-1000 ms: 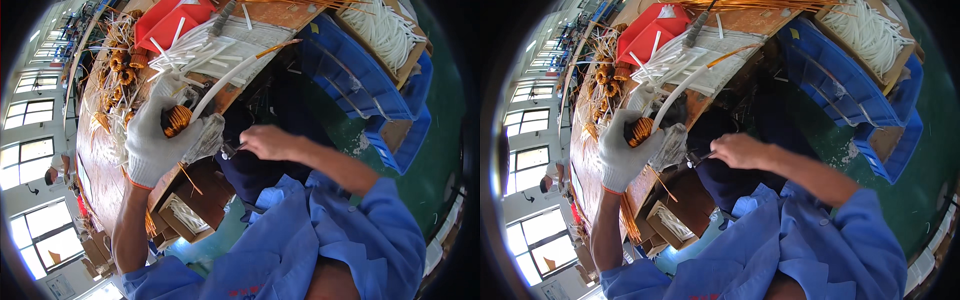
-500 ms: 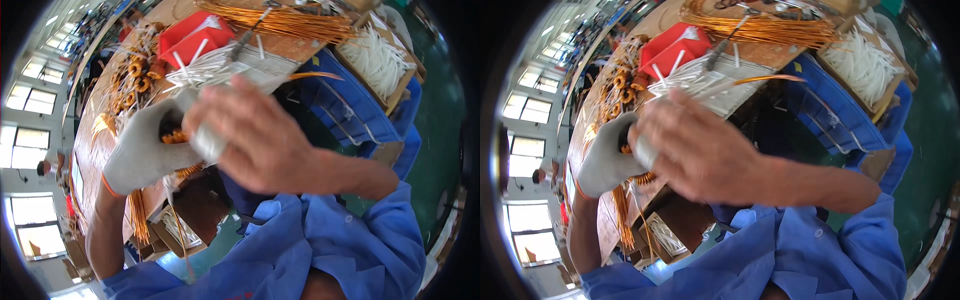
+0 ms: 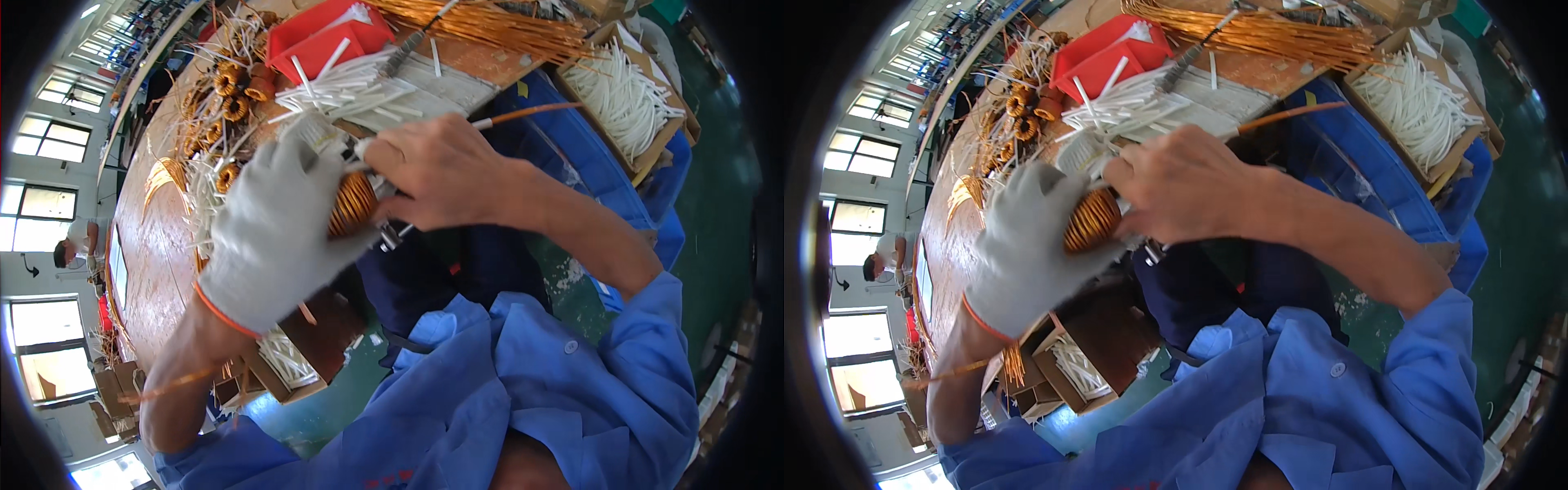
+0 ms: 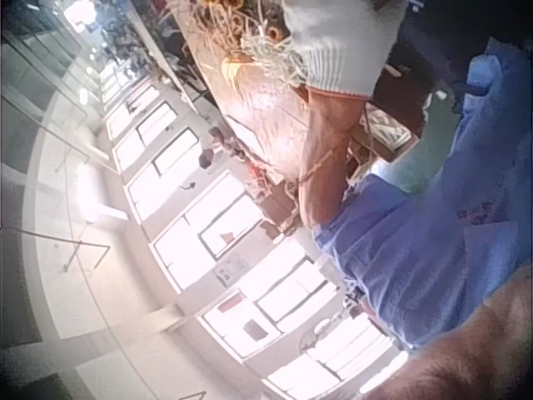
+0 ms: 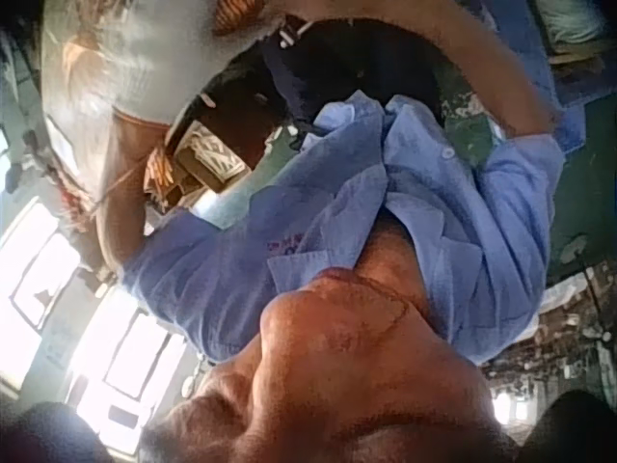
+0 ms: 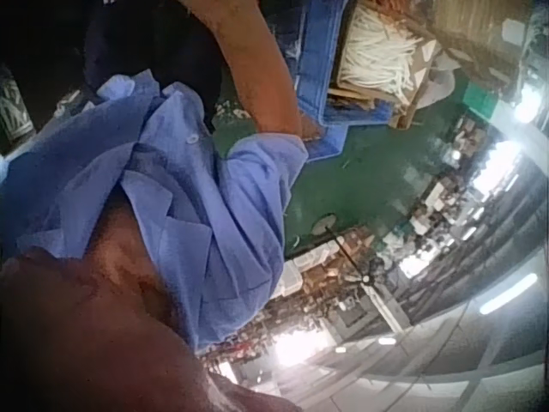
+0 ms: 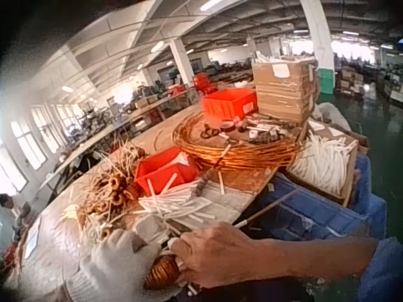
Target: Assembling inductor coils by inserting wires into plastic sleeves and threading them through a toroidal core.
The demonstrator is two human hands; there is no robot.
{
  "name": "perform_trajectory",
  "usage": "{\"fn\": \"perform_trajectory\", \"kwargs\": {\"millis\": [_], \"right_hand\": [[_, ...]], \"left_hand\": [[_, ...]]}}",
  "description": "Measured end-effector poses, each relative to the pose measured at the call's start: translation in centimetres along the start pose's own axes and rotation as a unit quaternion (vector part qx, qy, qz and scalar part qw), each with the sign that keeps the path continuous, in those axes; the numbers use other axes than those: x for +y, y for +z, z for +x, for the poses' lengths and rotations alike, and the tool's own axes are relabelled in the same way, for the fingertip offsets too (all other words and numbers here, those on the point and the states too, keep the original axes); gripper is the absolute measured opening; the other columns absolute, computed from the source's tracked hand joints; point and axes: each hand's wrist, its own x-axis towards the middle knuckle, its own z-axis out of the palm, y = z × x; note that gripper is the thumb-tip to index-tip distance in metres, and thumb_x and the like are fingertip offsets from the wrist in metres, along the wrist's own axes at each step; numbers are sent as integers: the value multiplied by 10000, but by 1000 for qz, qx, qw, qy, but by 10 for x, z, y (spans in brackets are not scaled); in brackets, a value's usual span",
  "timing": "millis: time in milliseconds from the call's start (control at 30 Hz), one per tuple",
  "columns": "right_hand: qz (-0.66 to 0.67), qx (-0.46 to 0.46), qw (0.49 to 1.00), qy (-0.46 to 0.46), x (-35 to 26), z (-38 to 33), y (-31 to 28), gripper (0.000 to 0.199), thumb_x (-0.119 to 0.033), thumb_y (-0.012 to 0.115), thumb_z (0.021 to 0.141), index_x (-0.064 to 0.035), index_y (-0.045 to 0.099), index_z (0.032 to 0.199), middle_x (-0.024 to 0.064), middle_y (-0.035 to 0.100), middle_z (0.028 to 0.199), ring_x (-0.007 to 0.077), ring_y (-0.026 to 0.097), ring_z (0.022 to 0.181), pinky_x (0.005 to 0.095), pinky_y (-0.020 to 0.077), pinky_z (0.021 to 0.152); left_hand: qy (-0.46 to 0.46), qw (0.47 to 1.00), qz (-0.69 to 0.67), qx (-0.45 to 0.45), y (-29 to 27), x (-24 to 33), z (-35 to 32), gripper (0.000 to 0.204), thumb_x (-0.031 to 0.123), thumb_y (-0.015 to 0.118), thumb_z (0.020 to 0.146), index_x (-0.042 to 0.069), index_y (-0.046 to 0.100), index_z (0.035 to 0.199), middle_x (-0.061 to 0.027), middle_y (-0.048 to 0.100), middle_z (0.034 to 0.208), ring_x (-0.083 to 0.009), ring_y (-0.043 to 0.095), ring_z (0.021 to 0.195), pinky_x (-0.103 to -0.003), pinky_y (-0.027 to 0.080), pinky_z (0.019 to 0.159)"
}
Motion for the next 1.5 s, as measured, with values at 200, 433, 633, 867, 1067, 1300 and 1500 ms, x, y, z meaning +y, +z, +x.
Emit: {"fn": "perform_trajectory", "kwargs": {"millis": [200, 433, 633, 867, 1067, 1300, 1500], "right_hand": [[-28, 18, 997, 76, 9, -5, 29, 415, -395, 852, 822, -31, 689, 935, 157, 738, 971, 349, 734, 910, 437, 577, 777], [289, 35, 934, 207, -82, -63, 70, 312, -178, 794, 916, -43, 726, 1190, 135, 712, 1083, 269, 657, 779, 396, 541, 713], [705, 165, 507, 468, -97, -112, 116, 696, -109, 681, 1016, -40, 335, 1617, 98, 702, 909, 92, 582, 597, 247, 448, 539], [589, -140, 731, 316, -128, -84, 125, 687, -160, 703, 989, -58, 447, 1618, 129, 731, 861, 226, 717, 729, 353, 570, 699], [471, -61, 840, 264, -121, -85, 107, 767, -148, 707, 976, -79, 370, 1662, 116, 668, 813, 288, 694, 732, 394, 554, 637], [100, 94, 916, 378, -64, -135, 114, 705, -115, 701, 925, -148, 488, 1596, 70, 672, 717, 308, 662, 577, 439, 523, 531], [103, -110, 934, 323, -88, -164, 199, 509, -201, 619, 1044, -218, 551, 1548, 116, 690, 659, 327, 707, 579, 446, 517, 507]], "left_hand": [[12, 991, -130, 22, 32, -25, 14, 566, 286, 936, 731, 70, 744, 1218, -157, 644, 995, -359, 687, 905, -446, 570, 799], [-220, 863, -422, -168, 48, -65, 26, 503, 377, 829, 874, -39, 775, 1152, -92, 758, 910, -141, 688, 812, -333, 563, 759], [-242, 844, -464, -120, 62, -68, 9, 498, 363, 801, 927, -74, 741, 1157, -44, 713, 932, -90, 603, 830, -272, 500, 746], [-220, 893, -380, -103, 60, -53, 12, 530, 415, 811, 896, -45, 769, 1157, -76, 750, 930, -112, 660, 813, -303, 545, 763], [-186, 933, -298, -74, 68, -38, 6, 441, 313, 809, 905, -37, 753, 1167, -84, 744, 966, -115, 681, 886, -309, 558, 823], [-198, 932, -296, -68, 73, -35, 1, 486, 366, 793, 927, -37, 755, 1195, -86, 767, 984, -117, 700, 881, -295, 560, 837], [-165, 942, -288, -52, 85, -40, 17, 509, 392, 813, 920, -33, 758, 1195, -82, 774, 976, -112, 707, 863, -295, 569, 814]]}}
